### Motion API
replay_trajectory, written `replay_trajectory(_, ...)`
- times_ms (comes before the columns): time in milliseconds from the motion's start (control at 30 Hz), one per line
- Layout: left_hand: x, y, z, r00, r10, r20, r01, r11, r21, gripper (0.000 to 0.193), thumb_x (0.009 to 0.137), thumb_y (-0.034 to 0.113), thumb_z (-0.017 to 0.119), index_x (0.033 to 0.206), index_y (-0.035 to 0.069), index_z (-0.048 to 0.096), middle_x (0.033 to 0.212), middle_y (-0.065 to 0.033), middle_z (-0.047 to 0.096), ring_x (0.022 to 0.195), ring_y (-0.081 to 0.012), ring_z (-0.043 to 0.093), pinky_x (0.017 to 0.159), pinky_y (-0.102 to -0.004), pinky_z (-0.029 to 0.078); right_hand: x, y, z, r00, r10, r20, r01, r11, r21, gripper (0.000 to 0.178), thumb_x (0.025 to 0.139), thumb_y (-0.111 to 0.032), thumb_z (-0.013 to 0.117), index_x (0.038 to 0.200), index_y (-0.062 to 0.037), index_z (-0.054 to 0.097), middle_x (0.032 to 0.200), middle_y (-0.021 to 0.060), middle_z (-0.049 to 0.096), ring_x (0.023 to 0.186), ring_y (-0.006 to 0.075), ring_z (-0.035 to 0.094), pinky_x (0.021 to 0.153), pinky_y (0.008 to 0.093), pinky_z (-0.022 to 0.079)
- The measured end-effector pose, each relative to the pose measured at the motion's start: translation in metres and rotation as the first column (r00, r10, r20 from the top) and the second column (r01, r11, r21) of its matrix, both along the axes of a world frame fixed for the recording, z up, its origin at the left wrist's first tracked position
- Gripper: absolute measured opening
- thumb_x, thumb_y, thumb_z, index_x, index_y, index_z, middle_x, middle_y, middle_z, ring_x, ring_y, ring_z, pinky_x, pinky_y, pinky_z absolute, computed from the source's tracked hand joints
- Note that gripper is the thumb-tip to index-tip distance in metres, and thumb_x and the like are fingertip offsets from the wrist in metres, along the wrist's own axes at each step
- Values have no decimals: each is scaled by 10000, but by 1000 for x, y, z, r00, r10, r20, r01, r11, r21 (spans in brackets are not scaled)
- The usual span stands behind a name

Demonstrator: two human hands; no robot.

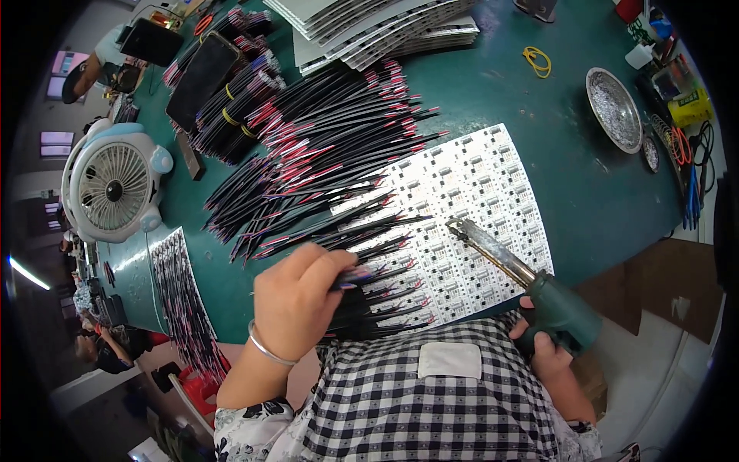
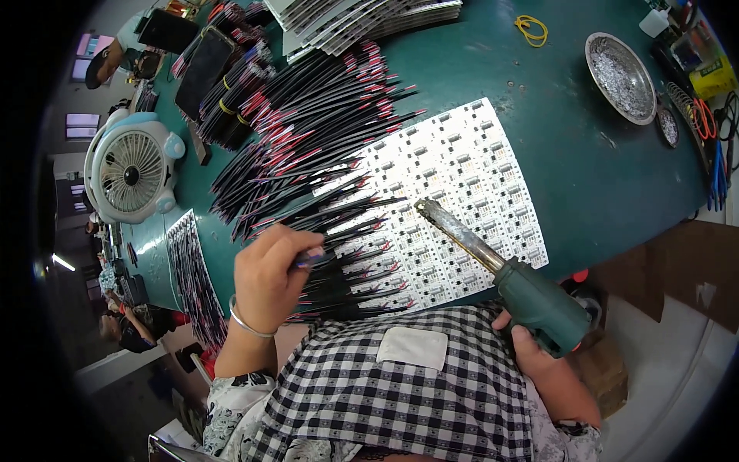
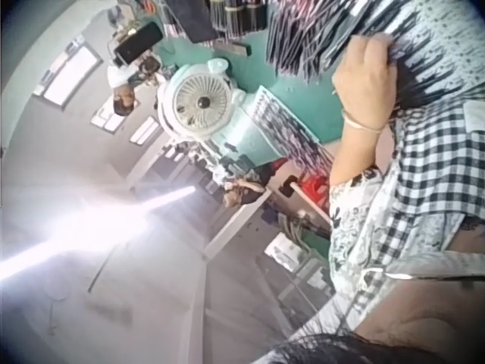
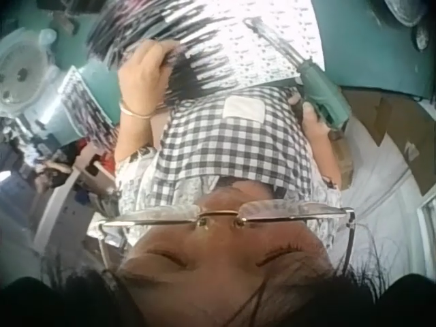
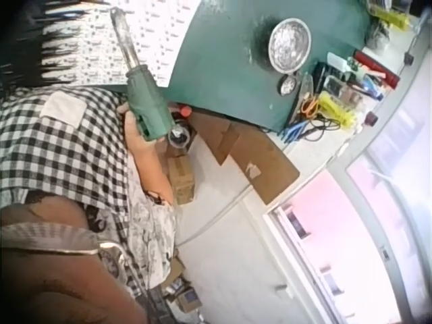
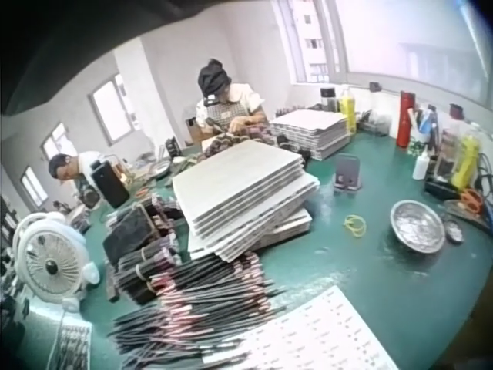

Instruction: The person positions wires onto a circuit board and solders them using a soldering iron.

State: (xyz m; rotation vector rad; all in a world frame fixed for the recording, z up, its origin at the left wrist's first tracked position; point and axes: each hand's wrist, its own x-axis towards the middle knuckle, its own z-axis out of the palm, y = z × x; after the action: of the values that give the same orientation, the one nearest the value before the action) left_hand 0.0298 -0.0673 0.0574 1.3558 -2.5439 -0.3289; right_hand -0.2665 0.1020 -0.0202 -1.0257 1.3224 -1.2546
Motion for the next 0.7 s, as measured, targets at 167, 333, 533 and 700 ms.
replay_trajectory(167,0,12,-18,991,-134,-12,133,956,261,281,725,197,770,965,134,639,857,-29,577,654,-229,614,550,-333,503,0,3,-4,1000,-16,-3,16,1000,4,614,923,-329,593,1354,62,395,1212,182,581,726,204,619,643,314,522)
replay_trajectory(333,5,19,-37,993,-118,25,105,949,298,279,765,253,750,987,142,622,880,-22,547,651,-233,610,545,-335,503,-2,5,-7,1000,-6,-15,6,1000,-9,615,921,-323,598,1359,54,390,1213,181,581,728,204,619,642,316,523)
replay_trajectory(533,20,23,-36,994,-108,-30,112,923,368,251,774,133,724,994,132,603,902,-42,556,673,-249,616,562,-349,510,1,6,-8,998,-57,13,56,998,10,615,913,-308,608,1360,52,387,1209,187,580,726,207,618,645,320,527)
replay_trajectory(700,28,26,-30,995,-99,10,86,912,401,263,744,95,716,976,105,595,917,-59,569,691,-273,622,580,-379,516,0,6,-6,999,-46,3,46,999,1,621,907,-302,615,1361,54,385,1206,190,581,723,207,617,645,323,527)
